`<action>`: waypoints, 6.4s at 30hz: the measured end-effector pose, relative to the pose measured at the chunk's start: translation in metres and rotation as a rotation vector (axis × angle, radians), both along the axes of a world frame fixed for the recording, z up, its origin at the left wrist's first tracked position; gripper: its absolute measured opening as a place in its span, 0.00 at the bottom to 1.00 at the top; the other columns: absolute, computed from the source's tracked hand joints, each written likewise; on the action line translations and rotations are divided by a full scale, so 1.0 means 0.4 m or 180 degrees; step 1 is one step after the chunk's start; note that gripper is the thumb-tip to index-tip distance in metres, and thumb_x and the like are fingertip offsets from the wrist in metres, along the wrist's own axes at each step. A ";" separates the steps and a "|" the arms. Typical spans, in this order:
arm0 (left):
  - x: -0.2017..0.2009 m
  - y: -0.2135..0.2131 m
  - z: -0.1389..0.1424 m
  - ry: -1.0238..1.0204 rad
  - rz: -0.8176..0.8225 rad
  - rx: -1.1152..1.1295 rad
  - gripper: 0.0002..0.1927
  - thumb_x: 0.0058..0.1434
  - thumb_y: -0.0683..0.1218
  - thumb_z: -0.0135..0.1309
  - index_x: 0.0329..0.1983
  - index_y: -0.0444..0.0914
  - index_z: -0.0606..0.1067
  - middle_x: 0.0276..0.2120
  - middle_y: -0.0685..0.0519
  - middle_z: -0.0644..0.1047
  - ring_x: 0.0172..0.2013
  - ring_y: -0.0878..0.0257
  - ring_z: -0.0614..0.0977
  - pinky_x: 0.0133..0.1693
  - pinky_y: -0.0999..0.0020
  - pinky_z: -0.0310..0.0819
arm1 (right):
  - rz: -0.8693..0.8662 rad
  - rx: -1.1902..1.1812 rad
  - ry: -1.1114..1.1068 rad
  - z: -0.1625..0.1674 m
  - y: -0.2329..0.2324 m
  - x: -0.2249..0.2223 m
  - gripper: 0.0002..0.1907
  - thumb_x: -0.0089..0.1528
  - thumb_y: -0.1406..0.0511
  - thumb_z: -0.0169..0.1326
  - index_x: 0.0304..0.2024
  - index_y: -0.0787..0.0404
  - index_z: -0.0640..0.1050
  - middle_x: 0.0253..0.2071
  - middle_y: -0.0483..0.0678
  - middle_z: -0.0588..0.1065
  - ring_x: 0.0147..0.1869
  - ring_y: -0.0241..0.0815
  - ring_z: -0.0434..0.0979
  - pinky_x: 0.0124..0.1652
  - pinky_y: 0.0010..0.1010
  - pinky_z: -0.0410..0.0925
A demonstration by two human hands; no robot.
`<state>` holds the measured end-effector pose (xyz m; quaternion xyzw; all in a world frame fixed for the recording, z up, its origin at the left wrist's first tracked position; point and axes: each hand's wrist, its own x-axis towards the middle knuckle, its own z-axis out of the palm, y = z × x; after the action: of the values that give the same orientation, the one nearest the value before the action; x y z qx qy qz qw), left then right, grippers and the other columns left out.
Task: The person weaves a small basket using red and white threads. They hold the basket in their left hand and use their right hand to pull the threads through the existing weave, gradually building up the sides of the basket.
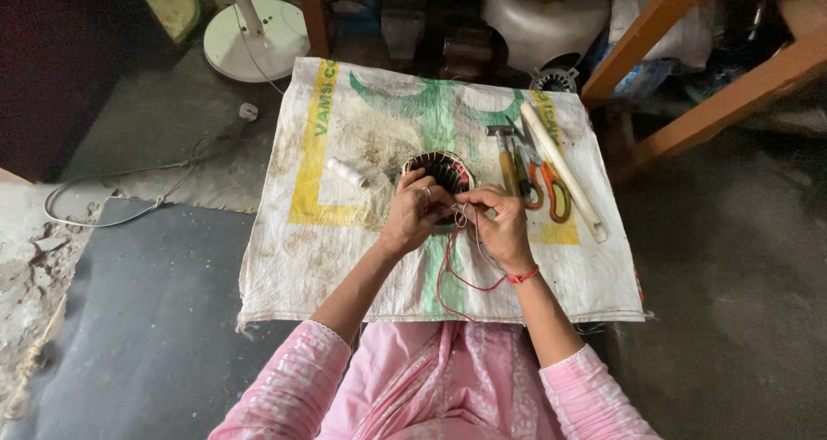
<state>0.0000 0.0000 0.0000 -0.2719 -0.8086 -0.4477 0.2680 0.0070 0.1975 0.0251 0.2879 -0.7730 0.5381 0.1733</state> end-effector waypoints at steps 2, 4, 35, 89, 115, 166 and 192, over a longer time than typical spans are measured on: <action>-0.002 0.001 0.002 -0.0034 0.0019 -0.0020 0.06 0.54 0.42 0.63 0.34 0.41 0.79 0.28 0.54 0.75 0.38 0.56 0.79 0.65 0.53 0.60 | 0.0002 0.0078 0.0224 -0.001 0.001 0.002 0.09 0.60 0.76 0.60 0.43 0.65 0.83 0.40 0.48 0.80 0.46 0.36 0.80 0.47 0.26 0.71; -0.002 -0.001 0.001 0.0076 0.0032 -0.0027 0.07 0.53 0.43 0.64 0.35 0.41 0.80 0.29 0.54 0.75 0.39 0.55 0.79 0.65 0.53 0.59 | 0.0090 -0.0104 0.0023 -0.006 -0.002 0.001 0.08 0.60 0.76 0.60 0.43 0.66 0.83 0.40 0.47 0.80 0.45 0.34 0.79 0.46 0.25 0.71; -0.010 -0.012 0.006 -0.0039 -0.0100 0.0114 0.07 0.52 0.42 0.64 0.35 0.44 0.83 0.29 0.56 0.75 0.39 0.59 0.79 0.66 0.55 0.58 | 0.0131 -0.0188 -0.0101 -0.012 0.014 0.100 0.05 0.60 0.74 0.62 0.34 0.67 0.77 0.37 0.44 0.77 0.39 0.31 0.75 0.42 0.23 0.70; -0.011 -0.015 -0.006 0.0115 -0.0057 -0.0125 0.08 0.41 0.35 0.56 0.19 0.43 0.75 0.24 0.54 0.70 0.35 0.56 0.77 0.66 0.53 0.59 | -0.0547 -0.2029 -0.1846 -0.143 -0.043 0.109 0.08 0.67 0.67 0.56 0.40 0.68 0.76 0.30 0.48 0.79 0.30 0.36 0.79 0.33 0.26 0.74; -0.016 -0.015 -0.034 0.0091 -0.0105 -0.0098 0.08 0.42 0.37 0.59 0.21 0.44 0.77 0.26 0.55 0.72 0.36 0.58 0.78 0.68 0.52 0.58 | -0.0490 0.1102 0.0842 -0.034 0.054 0.038 0.07 0.53 0.74 0.61 0.34 0.63 0.78 0.42 0.49 0.73 0.47 0.44 0.77 0.45 0.33 0.72; -0.016 -0.001 -0.029 0.0166 -0.0201 -0.0071 0.07 0.41 0.36 0.58 0.18 0.43 0.75 0.25 0.55 0.69 0.34 0.58 0.77 0.67 0.51 0.59 | 0.2522 -0.1850 -0.2151 -0.013 0.232 -0.028 0.12 0.59 0.66 0.68 0.41 0.63 0.80 0.34 0.46 0.69 0.33 0.36 0.66 0.32 0.29 0.59; -0.012 -0.010 -0.039 0.0184 -0.0232 0.0012 0.07 0.39 0.36 0.57 0.17 0.43 0.73 0.23 0.55 0.69 0.33 0.58 0.76 0.66 0.52 0.59 | 0.0450 0.0623 -0.1280 -0.078 0.311 -0.051 0.11 0.56 0.73 0.67 0.37 0.65 0.77 0.33 0.43 0.77 0.37 0.30 0.76 0.38 0.23 0.72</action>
<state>-0.0047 -0.0040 -0.0155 -0.3135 -0.7892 -0.4507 0.2753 -0.0134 0.3221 -0.0059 0.2437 -0.8184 0.5180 -0.0511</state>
